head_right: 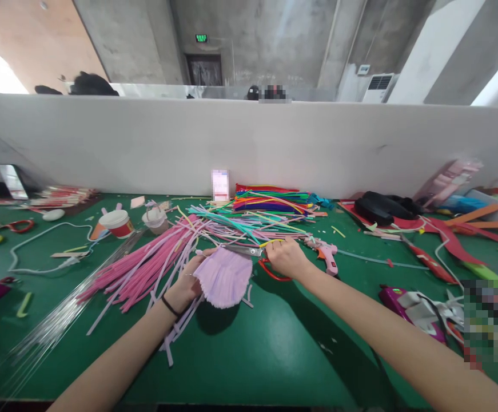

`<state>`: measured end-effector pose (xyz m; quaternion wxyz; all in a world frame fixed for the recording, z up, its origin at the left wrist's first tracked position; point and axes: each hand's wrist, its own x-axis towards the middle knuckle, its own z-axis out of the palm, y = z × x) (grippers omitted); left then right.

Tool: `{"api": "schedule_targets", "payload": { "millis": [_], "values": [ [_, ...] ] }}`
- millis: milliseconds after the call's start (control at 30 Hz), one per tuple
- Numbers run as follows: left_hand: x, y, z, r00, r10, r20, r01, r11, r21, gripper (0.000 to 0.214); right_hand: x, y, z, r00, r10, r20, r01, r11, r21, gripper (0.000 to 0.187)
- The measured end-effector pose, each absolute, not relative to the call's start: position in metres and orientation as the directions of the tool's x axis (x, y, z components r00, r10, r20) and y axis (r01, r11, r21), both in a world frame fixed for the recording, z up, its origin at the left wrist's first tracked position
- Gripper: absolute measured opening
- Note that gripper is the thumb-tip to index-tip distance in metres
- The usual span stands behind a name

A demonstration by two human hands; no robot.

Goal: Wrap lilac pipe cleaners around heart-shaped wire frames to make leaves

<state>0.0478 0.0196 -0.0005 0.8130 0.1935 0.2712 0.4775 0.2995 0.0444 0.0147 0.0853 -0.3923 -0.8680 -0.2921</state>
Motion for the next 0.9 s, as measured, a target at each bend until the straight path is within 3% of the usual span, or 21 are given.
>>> {"api": "schedule_targets", "payload": {
  "millis": [367,567,833,900],
  "values": [
    [0.048,0.021,0.000,0.462,0.847,-0.263,-0.622,0.521,0.585,0.025,0.303,0.040,0.017,-0.648,0.682,0.339,0.754,0.512,0.413,0.020],
    [0.044,0.019,0.001,0.528,0.809,-0.259,-0.623,0.576,0.529,0.029,0.296,0.032,0.017,-0.589,0.695,0.412,0.802,0.442,0.401,0.024],
    [0.045,0.015,0.006,0.386,0.873,-0.297,-0.644,0.486,0.592,0.016,0.294,0.028,0.010,-0.548,0.741,0.388,0.824,0.396,0.406,0.040],
    [0.045,0.015,0.004,0.351,0.887,-0.301,-0.650,0.462,0.604,0.013,0.294,0.028,0.010,-0.543,0.748,0.381,0.826,0.392,0.406,0.036]
  ]
}}
